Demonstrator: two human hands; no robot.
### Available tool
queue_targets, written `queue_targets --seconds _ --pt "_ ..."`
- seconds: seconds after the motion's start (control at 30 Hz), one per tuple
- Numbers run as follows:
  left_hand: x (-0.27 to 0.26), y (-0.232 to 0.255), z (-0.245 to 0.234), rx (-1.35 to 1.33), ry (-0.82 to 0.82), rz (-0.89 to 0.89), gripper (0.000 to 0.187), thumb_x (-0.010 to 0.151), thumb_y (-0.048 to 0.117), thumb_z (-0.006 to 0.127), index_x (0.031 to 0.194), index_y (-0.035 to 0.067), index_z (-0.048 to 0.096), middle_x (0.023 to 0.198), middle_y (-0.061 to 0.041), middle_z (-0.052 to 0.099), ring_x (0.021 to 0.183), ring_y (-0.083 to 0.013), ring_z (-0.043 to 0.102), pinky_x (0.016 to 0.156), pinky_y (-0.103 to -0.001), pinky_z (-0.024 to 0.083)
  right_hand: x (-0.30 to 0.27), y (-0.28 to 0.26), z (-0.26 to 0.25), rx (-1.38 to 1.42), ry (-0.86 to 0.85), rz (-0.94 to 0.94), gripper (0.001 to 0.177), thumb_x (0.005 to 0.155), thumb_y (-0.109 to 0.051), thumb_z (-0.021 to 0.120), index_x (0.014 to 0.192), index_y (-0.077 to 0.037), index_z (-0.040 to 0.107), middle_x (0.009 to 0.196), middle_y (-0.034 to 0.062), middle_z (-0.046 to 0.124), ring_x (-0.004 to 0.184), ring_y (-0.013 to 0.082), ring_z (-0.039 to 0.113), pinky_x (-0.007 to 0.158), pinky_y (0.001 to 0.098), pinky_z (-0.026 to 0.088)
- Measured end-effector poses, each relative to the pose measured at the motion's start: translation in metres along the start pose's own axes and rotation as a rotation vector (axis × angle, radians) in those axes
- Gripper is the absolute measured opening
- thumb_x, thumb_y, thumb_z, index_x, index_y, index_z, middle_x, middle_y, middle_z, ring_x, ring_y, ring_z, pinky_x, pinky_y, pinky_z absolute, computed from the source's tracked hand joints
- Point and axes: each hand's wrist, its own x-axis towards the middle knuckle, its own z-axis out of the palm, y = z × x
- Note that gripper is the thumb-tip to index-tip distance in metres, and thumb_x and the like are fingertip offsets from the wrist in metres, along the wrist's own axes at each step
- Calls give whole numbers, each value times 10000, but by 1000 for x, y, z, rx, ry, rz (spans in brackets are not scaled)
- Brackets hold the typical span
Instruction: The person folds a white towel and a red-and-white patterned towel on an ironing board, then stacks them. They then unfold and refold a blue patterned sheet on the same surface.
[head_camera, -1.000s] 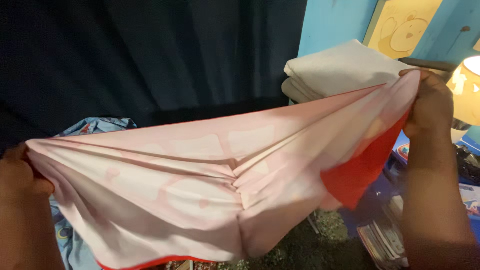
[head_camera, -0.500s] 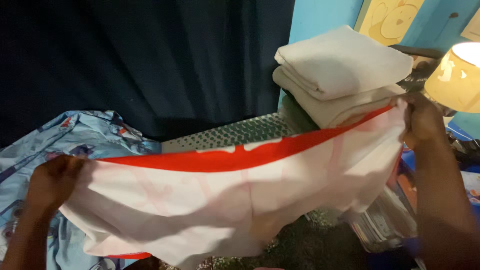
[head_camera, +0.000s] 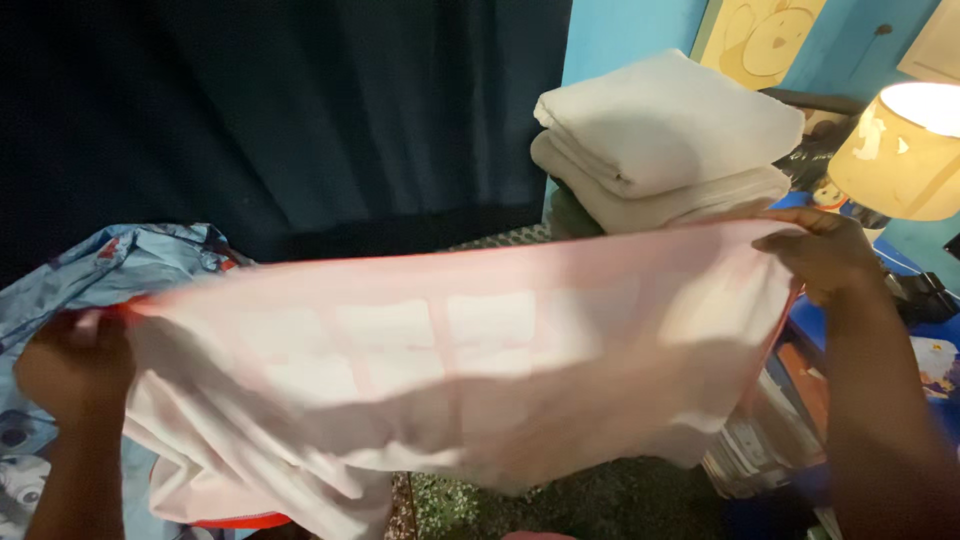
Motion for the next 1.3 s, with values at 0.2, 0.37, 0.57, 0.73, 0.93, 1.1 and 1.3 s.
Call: queue_targets --seconds 0.2,0.37,0.57,0.73,0.93,1.1,1.3 --pt "4 -3 32 -362 35 -546 293 1057 404 641 1039 124 726 1039 -92 697 932 -240 639 869 -414 519 -5 -15 17 -25 190 -71 204 966 -11 754 1168 -32 770 933 33 704 733 87 597 633 244 471" --pt "4 17 53 -1144 -266 -802 315 1053 429 657 1082 119 704 1161 -100 674 1061 -254 628 969 -449 506 -17 -39 43 -110 195 -368 192 995 42 691 1175 2 744 1067 31 749 928 73 661 828 222 526" --pt "-6 67 45 -1911 -531 -706 358 1047 460 675 1134 113 677 1308 -109 646 1217 -271 615 1089 -492 490 -38 -83 76 -143 -218 -41 217 1032 -33 562 1076 -16 774 917 47 743 705 160 584 629 320 481" --pt "-3 144 -1 -2271 -846 -328 453 1023 508 689 1215 99 651 1455 -143 593 1372 -322 572 1176 -556 468 -58 -116 126 -118 -532 -208 159 915 -26 667 1030 -48 775 858 28 745 773 100 658 696 270 552" --pt "7 241 -71 -2428 -1131 -53 782 980 557 681 1512 9 511 1580 -248 478 1492 -456 435 1188 -646 399 -72 -152 185 -76 -760 -271 228 883 35 660 1058 -57 774 959 49 786 775 124 703 706 296 578" --pt "9 284 -95 -2632 -1388 -30 834 956 545 647 1544 -7 436 1547 -254 510 1477 -417 476 1151 -619 427 -92 -166 223 44 -920 -389 296 841 97 648 1064 -46 779 1161 86 742 1059 152 694 894 300 591" --pt "7 289 -99 -2281 -1084 -128 851 1006 590 574 1535 -54 398 1555 -271 488 1422 -393 488 1166 -567 437 -115 -167 242 -27 -966 -473 263 782 37 796 968 -148 809 1556 97 487 1321 253 545 1100 431 495"
